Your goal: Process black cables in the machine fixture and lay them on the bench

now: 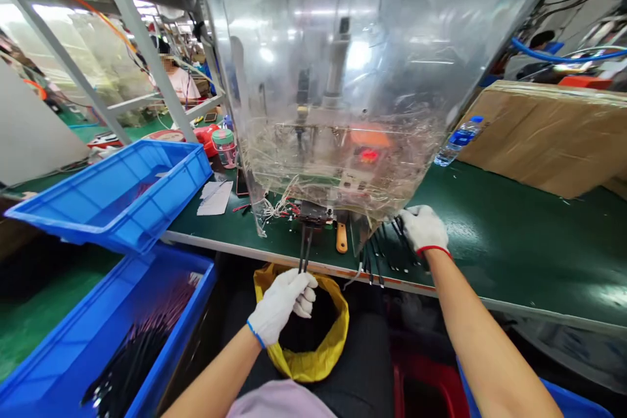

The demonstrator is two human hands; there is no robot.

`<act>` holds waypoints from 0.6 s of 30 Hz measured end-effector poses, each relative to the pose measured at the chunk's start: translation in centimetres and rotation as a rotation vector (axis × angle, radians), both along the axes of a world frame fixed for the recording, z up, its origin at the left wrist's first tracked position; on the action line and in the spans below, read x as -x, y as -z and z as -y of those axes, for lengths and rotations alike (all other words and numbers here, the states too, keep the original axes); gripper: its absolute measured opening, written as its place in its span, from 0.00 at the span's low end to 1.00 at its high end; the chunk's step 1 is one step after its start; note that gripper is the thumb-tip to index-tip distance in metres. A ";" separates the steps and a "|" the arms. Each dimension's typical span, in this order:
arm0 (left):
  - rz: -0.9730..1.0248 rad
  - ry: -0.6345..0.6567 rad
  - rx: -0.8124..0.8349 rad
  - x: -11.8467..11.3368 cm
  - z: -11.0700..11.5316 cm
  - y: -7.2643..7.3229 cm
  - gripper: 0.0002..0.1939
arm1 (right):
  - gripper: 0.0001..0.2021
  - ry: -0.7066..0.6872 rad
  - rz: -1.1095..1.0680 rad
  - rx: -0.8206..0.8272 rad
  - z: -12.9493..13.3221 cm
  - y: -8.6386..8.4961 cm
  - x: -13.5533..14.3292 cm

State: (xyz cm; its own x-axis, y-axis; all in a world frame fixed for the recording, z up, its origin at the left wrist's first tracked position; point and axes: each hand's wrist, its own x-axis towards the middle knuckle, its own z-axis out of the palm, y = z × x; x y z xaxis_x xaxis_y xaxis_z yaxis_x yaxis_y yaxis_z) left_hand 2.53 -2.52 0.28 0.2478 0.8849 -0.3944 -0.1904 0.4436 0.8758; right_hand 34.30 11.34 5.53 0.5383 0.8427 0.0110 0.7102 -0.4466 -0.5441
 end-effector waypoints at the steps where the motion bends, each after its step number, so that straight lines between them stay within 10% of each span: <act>1: 0.024 -0.013 0.001 -0.2 0.1 -0.3 0.20 | 0.17 0.016 -0.097 -0.115 0.6 -0.9 0.2; 8: 0.002 0.025 -0.079 1.4 4.5 -1.4 0.16 | 0.12 -0.179 -1.111 -0.887 8.2 -5.3 5.0; 12: -0.205 0.092 -0.018 4.9 9.5 3.0 0.17 | 0.15 -0.119 -1.218 -0.804 13.3 -4.3 10.8; 18: -0.153 0.019 0.304 7.9 11.8 9.5 0.21 | 0.24 -0.134 -1.377 -0.300 16.0 3.3 19.8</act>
